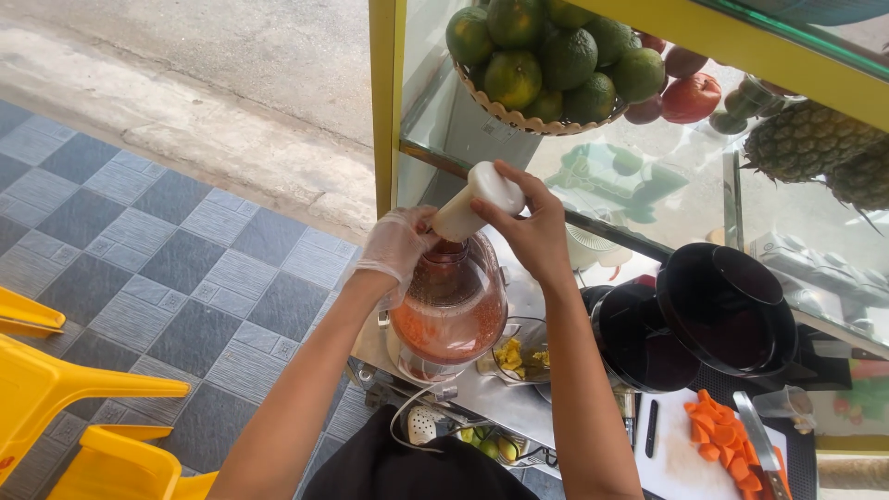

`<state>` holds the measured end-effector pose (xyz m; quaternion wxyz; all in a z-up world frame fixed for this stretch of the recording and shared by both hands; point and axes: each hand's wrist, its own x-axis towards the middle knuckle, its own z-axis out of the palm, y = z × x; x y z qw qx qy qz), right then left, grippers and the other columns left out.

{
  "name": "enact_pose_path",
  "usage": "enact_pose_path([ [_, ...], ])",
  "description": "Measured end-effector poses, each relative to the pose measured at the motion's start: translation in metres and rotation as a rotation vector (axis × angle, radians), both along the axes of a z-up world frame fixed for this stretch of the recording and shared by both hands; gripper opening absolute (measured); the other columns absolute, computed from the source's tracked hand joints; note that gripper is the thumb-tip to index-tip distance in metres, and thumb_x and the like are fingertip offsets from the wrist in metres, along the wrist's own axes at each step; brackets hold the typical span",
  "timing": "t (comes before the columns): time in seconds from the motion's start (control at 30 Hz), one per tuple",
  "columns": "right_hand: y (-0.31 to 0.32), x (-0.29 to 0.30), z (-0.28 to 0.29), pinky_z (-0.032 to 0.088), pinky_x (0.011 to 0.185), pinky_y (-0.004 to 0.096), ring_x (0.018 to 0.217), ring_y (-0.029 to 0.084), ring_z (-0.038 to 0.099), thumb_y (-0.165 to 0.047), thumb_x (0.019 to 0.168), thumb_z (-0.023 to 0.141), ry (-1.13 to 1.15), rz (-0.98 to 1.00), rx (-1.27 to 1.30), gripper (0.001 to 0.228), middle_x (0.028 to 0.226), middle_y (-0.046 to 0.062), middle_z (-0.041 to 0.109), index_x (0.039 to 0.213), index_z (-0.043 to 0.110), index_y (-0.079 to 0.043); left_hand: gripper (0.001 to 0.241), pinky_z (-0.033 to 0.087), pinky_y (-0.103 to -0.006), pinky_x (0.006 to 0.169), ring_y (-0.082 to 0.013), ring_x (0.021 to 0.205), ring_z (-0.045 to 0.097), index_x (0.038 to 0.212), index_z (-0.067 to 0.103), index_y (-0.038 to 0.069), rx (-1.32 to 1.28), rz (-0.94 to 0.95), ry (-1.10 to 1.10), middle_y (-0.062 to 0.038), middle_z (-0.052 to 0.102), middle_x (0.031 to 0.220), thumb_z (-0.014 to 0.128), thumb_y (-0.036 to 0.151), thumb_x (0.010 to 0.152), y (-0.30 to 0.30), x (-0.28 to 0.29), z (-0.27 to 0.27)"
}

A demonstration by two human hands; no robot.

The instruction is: The recorder is feeding pieces of carrot into a commercial juicer to make carrot juice.

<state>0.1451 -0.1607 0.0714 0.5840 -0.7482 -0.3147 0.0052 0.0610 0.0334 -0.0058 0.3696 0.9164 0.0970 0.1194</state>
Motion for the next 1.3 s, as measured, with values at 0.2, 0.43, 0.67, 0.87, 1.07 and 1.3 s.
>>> enact_pose_path([
  [0.2, 0.009, -0.013, -0.008, 0.055, 0.101, 0.035, 0.121, 0.023, 0.067, -0.025, 0.082, 0.087, -0.153, 0.075, -0.207, 0.067, 0.130, 0.013, 0.067, 0.142, 0.064, -0.006, 0.041, 0.050, -0.0270, 0.068, -0.0182, 0.080, 0.060, 0.128, 0.062, 0.002, -1.178, 0.348, 0.054, -0.008, 0.069, 0.093, 0.072, 0.013, 0.090, 0.024, 0.002, -0.037],
  [0.43, 0.022, -0.028, -0.037, 0.056, 0.100, 0.039, 0.126, 0.030, 0.064, -0.028, 0.081, 0.084, -0.178, 0.126, -0.335, 0.070, 0.146, 0.016, 0.055, 0.144, 0.060, -0.012, 0.026, 0.063, -0.0272, 0.070, -0.0261, 0.079, 0.062, 0.111, 0.045, -0.008, -2.286, 0.477, -0.115, -0.021, 0.054, 0.099, 0.057, 0.006, 0.093, 0.035, -0.015, -0.029],
  [0.67, 0.020, -0.033, -0.054, 0.055, 0.100, 0.041, 0.125, 0.036, 0.063, -0.032, 0.083, 0.083, -0.203, 0.092, -0.393, 0.069, 0.150, 0.018, 0.052, 0.145, 0.059, -0.013, 0.031, 0.067, -0.0281, 0.082, -0.0288, 0.095, 0.068, 0.122, 0.043, -0.004, -2.134, 0.226, -0.164, -0.025, 0.056, 0.113, 0.052, -0.013, 0.094, 0.029, -0.015, -0.044],
  [0.87, 0.021, -0.031, -0.055, 0.055, 0.098, 0.042, 0.121, 0.037, 0.065, -0.034, 0.085, 0.080, -0.206, 0.078, -0.451, 0.067, 0.150, 0.019, 0.052, 0.145, 0.059, -0.015, 0.015, 0.066, -0.0251, 0.079, -0.0255, 0.092, 0.073, 0.111, 0.053, -0.007, -2.151, 0.144, -0.163, -0.021, 0.065, 0.105, 0.060, 0.003, 0.101, 0.027, -0.014, -0.051],
  [1.07, 0.020, -0.030, -0.053, 0.056, 0.097, 0.040, 0.121, 0.036, 0.066, -0.034, 0.084, 0.082, -0.219, 0.082, -0.410, 0.066, 0.149, 0.018, 0.052, 0.144, 0.060, -0.014, 0.019, 0.062, -0.0198, 0.063, -0.0175, 0.080, 0.072, 0.111, 0.057, -0.003, -2.103, 0.077, -0.103, -0.016, 0.068, 0.100, 0.065, 0.012, 0.102, 0.029, -0.018, -0.043],
  [1.3, 0.023, -0.029, -0.051, 0.055, 0.095, 0.040, 0.118, 0.033, 0.065, -0.029, 0.079, 0.086, -0.229, 0.067, -0.474, 0.065, 0.145, 0.014, 0.055, 0.139, 0.065, -0.013, 0.020, 0.060, -0.0182, 0.059, -0.0186, 0.081, 0.073, 0.110, 0.058, 0.007, -1.996, 0.177, -0.109, -0.016, 0.070, 0.101, 0.068, 0.002, 0.093, 0.028, -0.024, -0.006],
])
